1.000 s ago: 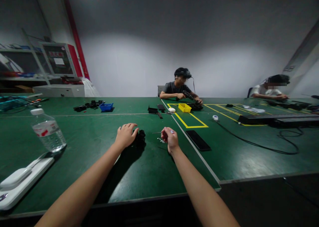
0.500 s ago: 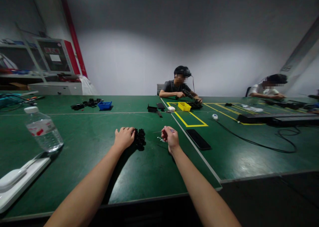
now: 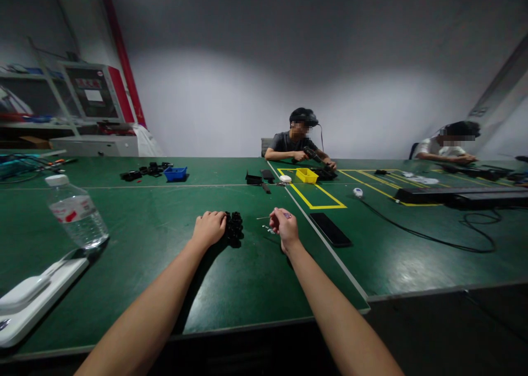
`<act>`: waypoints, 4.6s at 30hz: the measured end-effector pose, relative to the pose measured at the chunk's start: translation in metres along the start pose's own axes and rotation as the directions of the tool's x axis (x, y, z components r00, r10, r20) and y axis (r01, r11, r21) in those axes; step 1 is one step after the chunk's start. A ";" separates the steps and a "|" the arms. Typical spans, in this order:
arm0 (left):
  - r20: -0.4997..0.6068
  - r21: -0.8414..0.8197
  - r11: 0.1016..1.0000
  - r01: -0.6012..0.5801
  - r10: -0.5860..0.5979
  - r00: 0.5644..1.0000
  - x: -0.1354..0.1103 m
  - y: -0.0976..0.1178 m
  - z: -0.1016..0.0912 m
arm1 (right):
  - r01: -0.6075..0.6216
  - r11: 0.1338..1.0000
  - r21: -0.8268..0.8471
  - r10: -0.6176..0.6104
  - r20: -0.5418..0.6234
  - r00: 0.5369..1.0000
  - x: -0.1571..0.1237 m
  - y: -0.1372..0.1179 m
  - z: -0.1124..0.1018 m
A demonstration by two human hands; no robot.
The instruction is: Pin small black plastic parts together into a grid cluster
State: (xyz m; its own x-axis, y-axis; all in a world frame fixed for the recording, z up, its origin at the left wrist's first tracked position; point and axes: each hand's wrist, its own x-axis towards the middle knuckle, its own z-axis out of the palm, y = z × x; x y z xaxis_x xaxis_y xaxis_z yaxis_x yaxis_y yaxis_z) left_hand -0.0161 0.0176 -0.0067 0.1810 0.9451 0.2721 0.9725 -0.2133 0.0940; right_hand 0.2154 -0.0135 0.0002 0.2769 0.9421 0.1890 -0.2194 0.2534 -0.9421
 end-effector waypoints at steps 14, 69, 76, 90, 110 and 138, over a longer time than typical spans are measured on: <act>0.000 0.021 1.000 0.000 0.000 1.000 0.000 0.002 -0.003 | -0.012 1.000 0.005 0.012 -0.005 1.000 0.000 0.000 0.001; -0.289 -0.144 0.893 -0.426 0.374 0.881 -0.021 0.041 -0.017 | 0.124 0.860 -0.495 -0.109 0.059 0.992 0.011 0.014 -0.011; -0.246 -0.114 0.838 -0.533 0.496 0.833 -0.027 0.052 -0.012 | 0.098 0.434 -0.895 -0.050 0.085 0.995 0.008 0.001 -0.019; -0.162 -0.093 0.806 -0.585 0.567 0.807 -0.034 0.065 -0.011 | 0.099 0.310 -0.946 0.029 0.113 0.993 0.010 0.005 -0.026; -0.141 -0.081 0.795 -0.602 0.589 0.796 -0.039 0.071 -0.009 | 0.184 0.343 -0.921 -0.084 0.165 0.983 0.013 0.017 -0.027; -0.171 -0.132 0.777 -0.616 0.594 0.786 -0.041 0.072 -0.015 | 0.125 0.297 -0.947 -0.079 0.106 0.991 0.008 0.015 -0.022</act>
State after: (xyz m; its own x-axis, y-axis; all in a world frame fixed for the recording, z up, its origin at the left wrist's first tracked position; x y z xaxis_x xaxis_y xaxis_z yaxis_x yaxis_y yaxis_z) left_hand 0.0439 -0.0403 0.0031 0.6949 0.5738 0.4336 0.6246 -0.7803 0.0315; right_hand 0.2350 -0.0070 -0.0181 0.1932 0.9369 0.2912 0.8549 -0.0150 -0.5186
